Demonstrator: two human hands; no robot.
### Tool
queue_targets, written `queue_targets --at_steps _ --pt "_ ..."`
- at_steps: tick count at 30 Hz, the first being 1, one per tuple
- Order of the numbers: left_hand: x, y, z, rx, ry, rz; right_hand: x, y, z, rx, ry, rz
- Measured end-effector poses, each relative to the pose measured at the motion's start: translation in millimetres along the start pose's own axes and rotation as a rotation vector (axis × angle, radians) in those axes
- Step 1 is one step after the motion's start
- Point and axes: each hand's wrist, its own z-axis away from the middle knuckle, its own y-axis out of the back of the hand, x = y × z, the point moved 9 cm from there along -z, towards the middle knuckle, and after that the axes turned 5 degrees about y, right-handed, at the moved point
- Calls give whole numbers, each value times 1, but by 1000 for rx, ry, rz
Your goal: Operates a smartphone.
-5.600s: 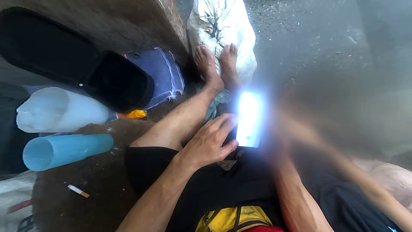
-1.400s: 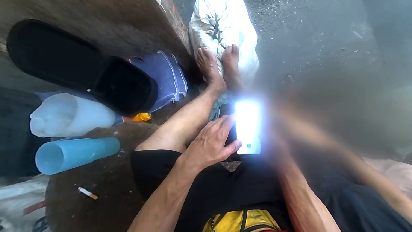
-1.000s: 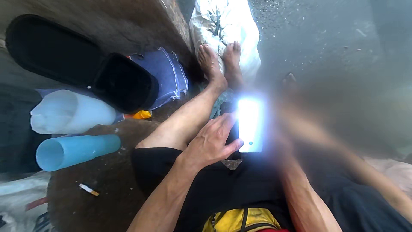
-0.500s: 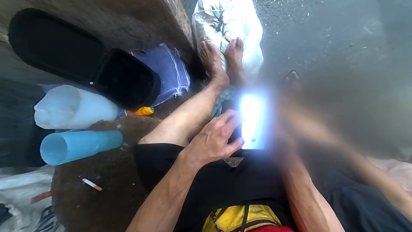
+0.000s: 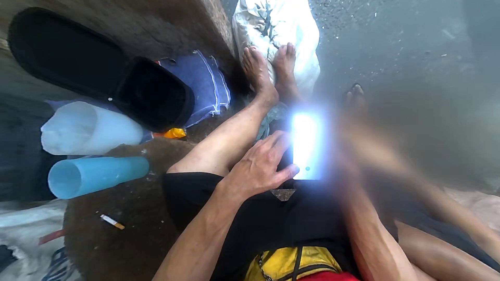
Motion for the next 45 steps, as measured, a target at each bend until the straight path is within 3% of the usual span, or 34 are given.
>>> queue_targets --at_steps 5,10,13,25,32,45 --pt "-8 -1 1 12 110 60 -4 7 -1 9 48 -13" --pt "-21 -45 8 -312 379 152 -12 18 0 100 87 -43" --pt "-17 -59 7 -375 427 205 -9 20 0 84 108 -59" --pt "-18 -59 3 -284 396 236 -6 18 -1 67 117 -56" --pt "-14 -61 4 -415 377 219 -5 24 -1 66 128 -45" --pt "-17 -55 3 -406 349 136 -9 12 -4 93 82 -51"
